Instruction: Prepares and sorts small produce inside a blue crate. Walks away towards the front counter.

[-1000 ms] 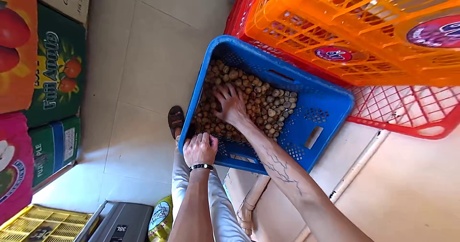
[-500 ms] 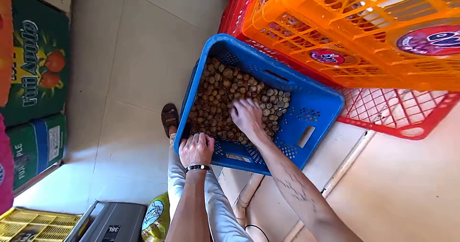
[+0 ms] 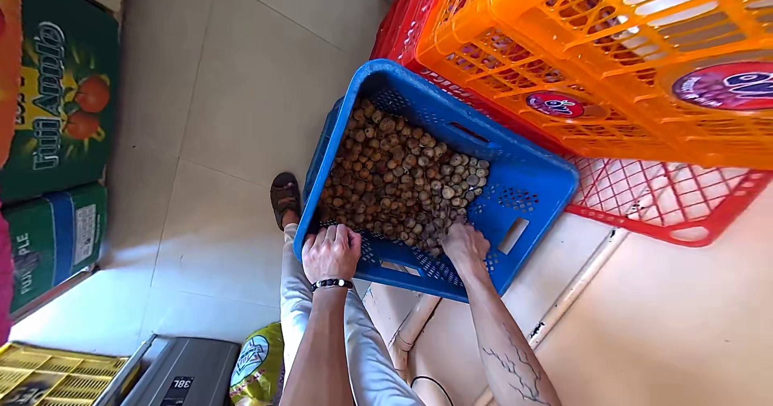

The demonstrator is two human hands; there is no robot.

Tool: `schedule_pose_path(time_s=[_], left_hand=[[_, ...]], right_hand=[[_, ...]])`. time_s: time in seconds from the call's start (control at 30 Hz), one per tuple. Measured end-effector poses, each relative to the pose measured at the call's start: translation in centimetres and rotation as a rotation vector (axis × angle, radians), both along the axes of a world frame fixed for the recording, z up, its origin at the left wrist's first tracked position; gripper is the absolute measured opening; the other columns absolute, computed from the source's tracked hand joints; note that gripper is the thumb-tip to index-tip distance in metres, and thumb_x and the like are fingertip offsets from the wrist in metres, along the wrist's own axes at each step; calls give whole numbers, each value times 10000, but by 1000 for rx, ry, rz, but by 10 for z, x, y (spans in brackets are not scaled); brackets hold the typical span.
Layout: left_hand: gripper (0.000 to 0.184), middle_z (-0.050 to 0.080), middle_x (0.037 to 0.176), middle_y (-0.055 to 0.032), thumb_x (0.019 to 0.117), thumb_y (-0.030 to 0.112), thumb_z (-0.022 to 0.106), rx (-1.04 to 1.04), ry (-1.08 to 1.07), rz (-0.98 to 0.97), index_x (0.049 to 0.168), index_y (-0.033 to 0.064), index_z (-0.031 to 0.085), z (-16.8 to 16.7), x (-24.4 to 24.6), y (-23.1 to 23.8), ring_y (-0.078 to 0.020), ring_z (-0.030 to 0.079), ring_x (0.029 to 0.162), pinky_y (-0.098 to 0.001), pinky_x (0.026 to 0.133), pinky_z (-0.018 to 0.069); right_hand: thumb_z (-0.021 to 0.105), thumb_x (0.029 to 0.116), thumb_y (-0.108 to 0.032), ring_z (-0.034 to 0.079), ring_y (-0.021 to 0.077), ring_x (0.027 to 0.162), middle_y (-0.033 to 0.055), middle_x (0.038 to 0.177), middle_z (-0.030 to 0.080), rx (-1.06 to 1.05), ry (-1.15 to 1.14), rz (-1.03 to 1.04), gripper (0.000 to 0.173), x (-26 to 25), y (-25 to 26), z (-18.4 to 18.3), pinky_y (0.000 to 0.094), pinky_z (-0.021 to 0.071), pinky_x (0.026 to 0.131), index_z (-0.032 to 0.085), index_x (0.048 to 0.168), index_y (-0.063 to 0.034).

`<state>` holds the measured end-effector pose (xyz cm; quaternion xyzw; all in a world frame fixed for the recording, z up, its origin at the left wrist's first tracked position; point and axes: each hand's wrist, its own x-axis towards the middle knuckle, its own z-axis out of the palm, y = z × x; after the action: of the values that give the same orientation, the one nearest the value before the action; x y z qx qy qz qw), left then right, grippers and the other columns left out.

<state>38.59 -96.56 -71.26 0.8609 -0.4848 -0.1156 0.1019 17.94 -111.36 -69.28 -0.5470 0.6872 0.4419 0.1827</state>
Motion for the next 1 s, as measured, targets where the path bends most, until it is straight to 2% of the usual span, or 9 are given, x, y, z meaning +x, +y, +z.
schedule_pose_path(time_s=[0.07, 0.17, 0.27, 0.37, 0.5, 0.67, 0.87, 0.93, 1.0], left_hand=[[332, 679, 648, -73, 902, 304, 579, 15, 8, -3, 656, 91, 644, 1, 0, 2, -256, 705, 666, -439, 636, 515], [341, 674, 647, -74, 910, 312, 567, 26, 4, -15, 662, 91, 642, 1, 0, 2, -259, 699, 661, -441, 638, 509], [331, 684, 658, -70, 904, 314, 565, 27, -13, -23, 668, 97, 650, 0, -1, 2, -252, 703, 667, -439, 638, 512], [327, 682, 651, -67, 897, 307, 572, 23, -23, -22, 659, 96, 649, 0, 1, 1, -245, 704, 665, -436, 635, 511], [321, 679, 662, -86, 910, 287, 573, 36, 4, -19, 679, 77, 649, 3, -1, 2, -270, 705, 675, -456, 629, 512], [319, 674, 649, -77, 905, 286, 572, 26, -2, -12, 666, 87, 645, 1, -1, 2, -258, 701, 665, -438, 630, 509], [314, 659, 639, -67, 904, 286, 569, 16, -3, -15, 660, 97, 628, 2, -1, 2, -252, 686, 648, -431, 615, 496], [315, 662, 641, -66, 908, 283, 568, 19, 1, -13, 662, 96, 631, 1, -2, 3, -253, 690, 654, -429, 628, 500], [320, 659, 634, -65, 905, 283, 564, 13, -6, -15, 653, 96, 627, 0, -2, 2, -248, 688, 646, -427, 625, 498]], right_hand=[[629, 1003, -274, 603, 446, 1226, 258, 1309, 631, -124, -198, 74, 450, 13, 0, 7, 615, 499, 949, 605, 1342, 22], [564, 1041, -218, 599, 410, 1223, 199, 1251, 663, -303, -664, 308, 300, 54, -13, -36, 577, 512, 986, 680, 1254, -43], [518, 1029, -196, 601, 383, 1200, 178, 1215, 667, -501, -625, 401, 295, 105, -32, -106, 533, 497, 961, 711, 1189, -39], [563, 980, -152, 635, 358, 1108, 164, 1108, 684, -673, -491, 423, 220, 127, -32, -131, 514, 492, 905, 726, 1050, -23], [605, 977, -211, 650, 353, 1037, 114, 1030, 718, -733, -556, 549, 197, 102, -30, -132, 553, 463, 878, 765, 1010, -101], [666, 901, -212, 679, 322, 863, 99, 825, 703, -760, -763, 775, 157, 80, -55, -139, 546, 451, 880, 743, 858, -82], [659, 924, -218, 667, 268, 800, 77, 785, 700, -800, -1013, 799, 164, 39, -56, -113, 492, 449, 890, 780, 940, -108], [674, 943, -173, 669, 295, 892, 103, 875, 707, -729, -1082, 793, 145, 20, -44, -91, 487, 488, 870, 776, 1006, -93], [701, 926, -141, 636, 350, 1096, 154, 1073, 696, -647, -1159, 725, 147, 10, -31, -75, 493, 507, 955, 775, 1036, -76]])
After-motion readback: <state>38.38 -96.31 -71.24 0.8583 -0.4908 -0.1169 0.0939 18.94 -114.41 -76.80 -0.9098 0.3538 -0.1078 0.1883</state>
